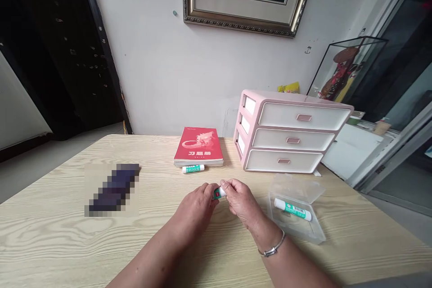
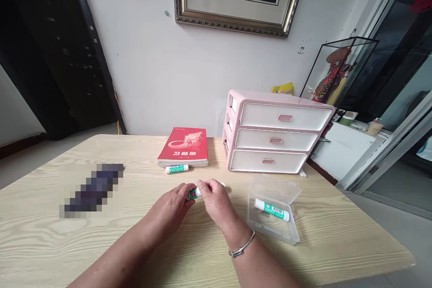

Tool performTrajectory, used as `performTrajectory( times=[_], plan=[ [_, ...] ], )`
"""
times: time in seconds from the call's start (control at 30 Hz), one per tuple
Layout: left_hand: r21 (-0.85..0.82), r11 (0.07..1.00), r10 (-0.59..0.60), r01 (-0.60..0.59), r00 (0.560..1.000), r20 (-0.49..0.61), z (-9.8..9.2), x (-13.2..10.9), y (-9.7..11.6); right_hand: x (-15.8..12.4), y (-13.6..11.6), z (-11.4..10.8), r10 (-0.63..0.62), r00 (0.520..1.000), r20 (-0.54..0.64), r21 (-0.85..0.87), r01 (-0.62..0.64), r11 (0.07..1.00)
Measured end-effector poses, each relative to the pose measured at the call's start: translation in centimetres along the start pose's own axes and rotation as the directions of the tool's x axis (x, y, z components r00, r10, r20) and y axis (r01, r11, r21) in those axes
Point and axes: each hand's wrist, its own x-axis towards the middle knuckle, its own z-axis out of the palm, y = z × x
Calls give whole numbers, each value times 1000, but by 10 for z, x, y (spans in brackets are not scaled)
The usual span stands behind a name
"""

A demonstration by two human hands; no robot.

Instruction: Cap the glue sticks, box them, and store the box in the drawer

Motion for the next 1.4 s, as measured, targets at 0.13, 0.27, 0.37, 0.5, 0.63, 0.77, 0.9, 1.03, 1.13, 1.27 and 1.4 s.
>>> performTrajectory(
  times=[0.13, 0.27, 0.37, 0.5, 0.63, 0.77, 0.9, 1.03, 1.13, 1.27, 1.4],
  plan=[
    [-418, 901, -87, 115, 992, 87, -12, 1, -4, -6, -5, 0, -39, 997, 68, 75, 34, 997],
    [-706, 667, -248, 240, 964, 94, -27, 1, -2, -9, -8, -2, -116, 993, 1, 68, 116, 991],
    [-775, 588, -333, 233, 942, 30, -29, 0, -3, -8, -6, -2, -110, 994, -24, 49, 111, 993],
    [-817, 530, -417, 227, 909, -18, -26, 1, -8, -7, -3, -2, -109, 994, -15, 22, 109, 994],
    [-877, 429, -452, 214, 892, -3, -25, 2, -12, -6, -2, -2, -131, 991, -13, -4, 131, 991],
    [-897, 396, -474, 198, 881, -15, -24, 1, -10, -6, -3, 1, -144, 990, 4, -13, 144, 990],
    [-855, 468, -410, 223, 912, 13, -19, 0, -4, -17, -7, 6, -230, 971, 62, -35, 232, 972],
    [-849, 464, -367, 255, 927, 78, -11, -1, -3, -31, -13, 13, -350, 928, 130, -123, 365, 923],
    [-884, 404, -255, 234, 957, 136, -7, -2, -3, -33, -15, 17, -427, 900, 90, -237, 436, 868],
    [-895, 382, -79, 231, 973, 217, -8, -3, 4, -31, -17, 17, -499, 866, 43, -280, 490, 826],
    [-903, 369, 61, 220, 964, 259, -12, -4, 12, -41, -23, 14, -500, 866, 33, -248, 492, 835]
  ],
)
